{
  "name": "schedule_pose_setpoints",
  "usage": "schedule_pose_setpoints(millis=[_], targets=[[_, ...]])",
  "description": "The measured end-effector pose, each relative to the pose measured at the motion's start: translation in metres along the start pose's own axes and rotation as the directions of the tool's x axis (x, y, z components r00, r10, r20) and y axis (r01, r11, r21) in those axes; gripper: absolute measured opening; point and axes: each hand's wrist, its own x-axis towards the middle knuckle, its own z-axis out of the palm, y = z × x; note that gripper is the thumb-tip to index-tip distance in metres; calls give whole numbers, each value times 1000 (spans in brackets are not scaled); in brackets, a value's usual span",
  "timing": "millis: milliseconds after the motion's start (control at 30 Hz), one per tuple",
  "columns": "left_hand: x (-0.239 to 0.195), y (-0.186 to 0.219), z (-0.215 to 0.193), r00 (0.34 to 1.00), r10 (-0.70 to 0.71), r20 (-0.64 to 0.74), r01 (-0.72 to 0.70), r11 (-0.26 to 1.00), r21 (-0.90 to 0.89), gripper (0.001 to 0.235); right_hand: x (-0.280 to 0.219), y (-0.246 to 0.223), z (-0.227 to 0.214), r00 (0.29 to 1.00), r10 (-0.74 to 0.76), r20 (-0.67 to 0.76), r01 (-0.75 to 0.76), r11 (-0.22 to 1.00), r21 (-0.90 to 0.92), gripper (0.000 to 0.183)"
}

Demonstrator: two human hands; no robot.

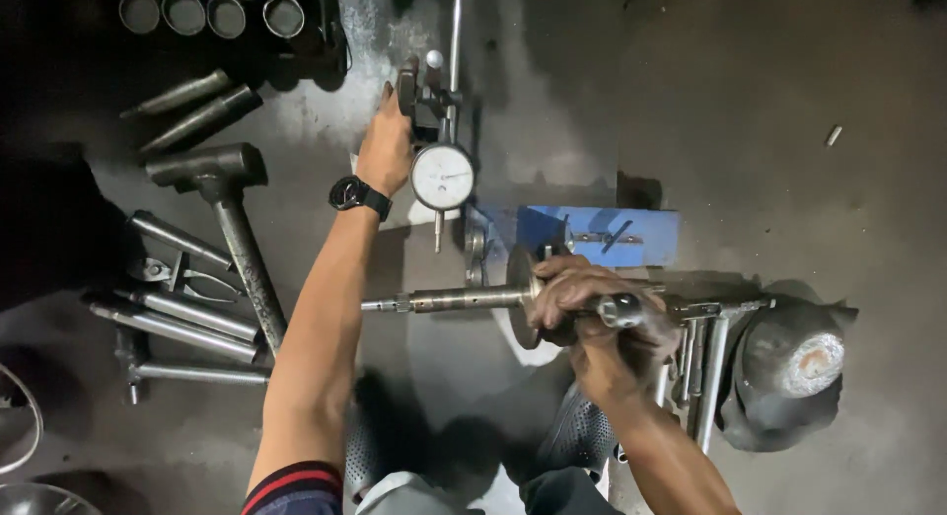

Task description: The person handles a shaft assembly with a rotor, places it on a blue block, and rotates it under a dial indicator mounted on a magnetic base to measure runout. They reposition the assembly, tap a component with a hammer, adjust the indicator, and repeatedly spin the shaft while checking the gauge.

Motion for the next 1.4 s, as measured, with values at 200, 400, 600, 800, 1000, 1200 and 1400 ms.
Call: schedule_pose_setpoints(millis=[200, 400, 600, 800, 1000, 1200, 1400], targets=[[-1, 7, -2, 967, 180, -180, -181, 983, 14, 96, 14, 20, 11, 997, -70, 15, 69, 997, 33, 26], [-81, 45, 2, 940, 35, -341, -68, 994, -85, 88, 10, 44, 13, 999, -54, 3, 54, 998, -28, 26], [-184, 93, 3, 951, -245, -190, 56, 739, -671, 56, 4, 58, 5, 991, -114, 66, 122, 982, -141, 31], [-187, 127, 12, 956, -292, 31, 134, 341, -930, 65, -2, -2, -1, 890, -176, 422, 230, 970, -82, 43], [-172, 156, 2, 894, -413, 174, 181, -23, -983, 58, -77, 51, -84, 913, 382, 144, -317, 886, -339, 25], [-174, 156, 4, 868, -463, 180, 198, -9, -980, 50, -86, 120, -124, 848, 492, -195, -515, 685, -516, 18], [-172, 159, -2, 850, -474, 230, 220, -78, -972, 52, -95, 173, -132, 927, 281, -249, -375, 640, -671, 16]])
